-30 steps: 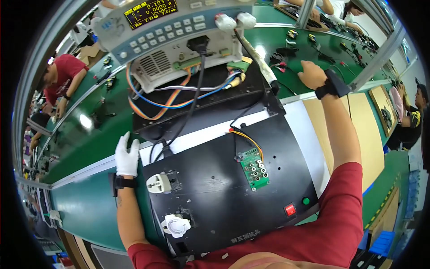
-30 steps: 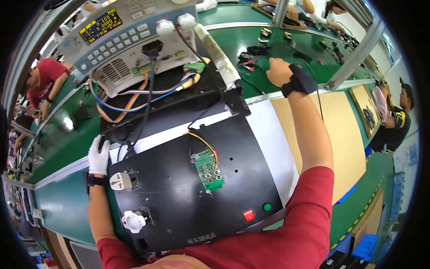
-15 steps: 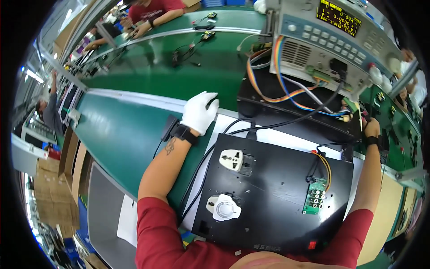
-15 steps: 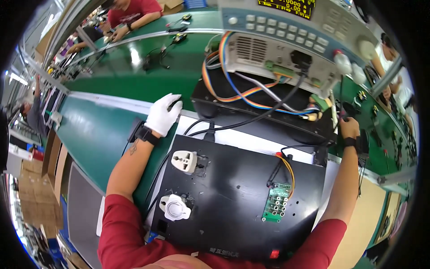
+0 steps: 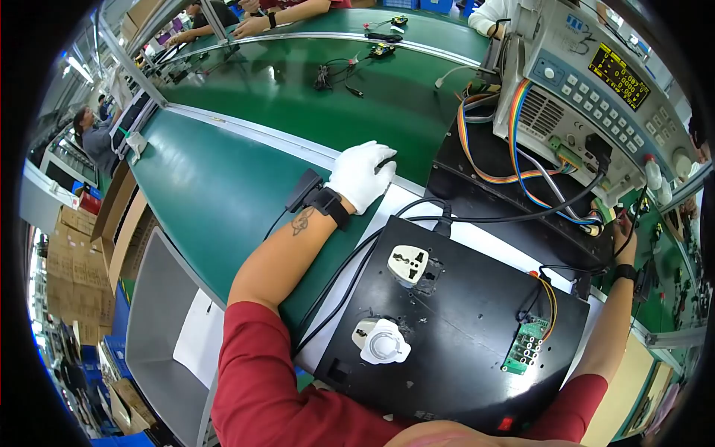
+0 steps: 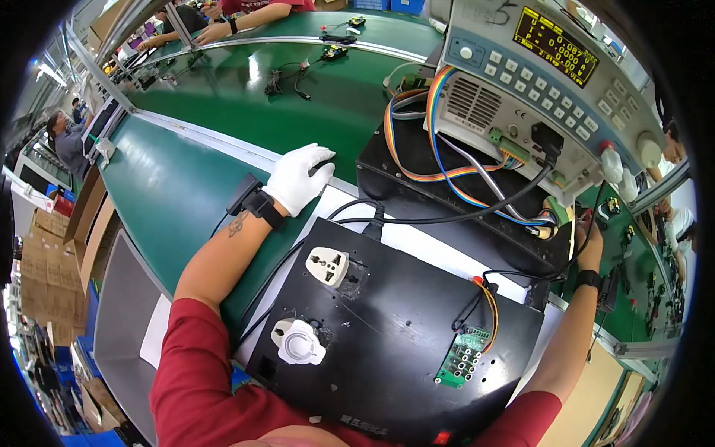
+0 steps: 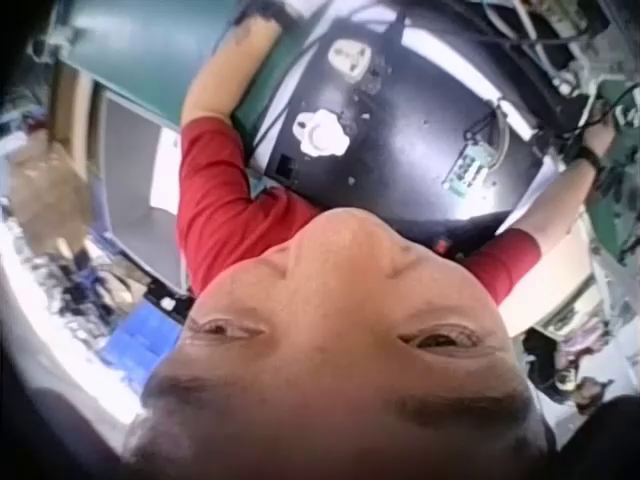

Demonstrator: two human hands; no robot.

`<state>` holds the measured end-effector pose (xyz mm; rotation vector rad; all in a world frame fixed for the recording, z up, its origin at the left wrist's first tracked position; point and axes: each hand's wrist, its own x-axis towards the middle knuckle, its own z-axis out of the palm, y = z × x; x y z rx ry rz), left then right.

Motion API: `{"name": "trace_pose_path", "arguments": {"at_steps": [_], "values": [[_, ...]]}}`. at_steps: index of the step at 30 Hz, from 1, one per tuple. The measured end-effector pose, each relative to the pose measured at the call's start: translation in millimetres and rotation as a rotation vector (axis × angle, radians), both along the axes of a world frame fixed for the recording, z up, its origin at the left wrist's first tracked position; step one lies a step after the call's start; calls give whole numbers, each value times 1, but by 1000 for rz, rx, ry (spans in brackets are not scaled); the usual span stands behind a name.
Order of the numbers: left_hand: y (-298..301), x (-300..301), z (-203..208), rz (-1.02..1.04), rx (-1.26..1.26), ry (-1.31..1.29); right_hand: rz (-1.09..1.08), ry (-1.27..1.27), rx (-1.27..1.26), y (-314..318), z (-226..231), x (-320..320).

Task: The person tests power supply units by plugging each one into a socket, touching a probe to the circuit board, and checking the digital display. After each test, they disconnect the components and place the power supply unit onto the conveyor belt.

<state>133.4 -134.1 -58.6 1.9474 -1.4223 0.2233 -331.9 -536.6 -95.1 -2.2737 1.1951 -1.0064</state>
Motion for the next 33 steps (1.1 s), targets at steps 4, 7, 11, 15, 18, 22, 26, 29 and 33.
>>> {"name": "trace_pose_path", "arguments": {"at_steps": [4, 7, 11, 15, 18, 22, 26, 29, 33], "values": [[0, 1, -2, -29, -19, -47, -16, 355, -252, 0, -7, 13], [0, 0, -1, -8, -11, 42, -63, 273, -294, -1, -3, 15], [1, 0, -1, -6, -31, 165, -12, 544, -305, 16, 36, -9], [0, 5, -7, -34, -24, 175, -172, 719, -126, 66, 100, -42], [1, 7, -13, -44, -150, 33, -299, 123, 547, 123, 140, -60], [3, 8, -8, -25, -132, 298, -22, -363, 503, 189, 146, -68], [9, -3, 37, 14, -146, 560, 202, -783, 668, 231, 138, -60], [22, -32, 86, -106, -229, 773, 336, -840, 734, 253, 146, -43], [47, -103, 136, -273, -141, 464, 346, -801, 802, 282, 159, -11]]}}
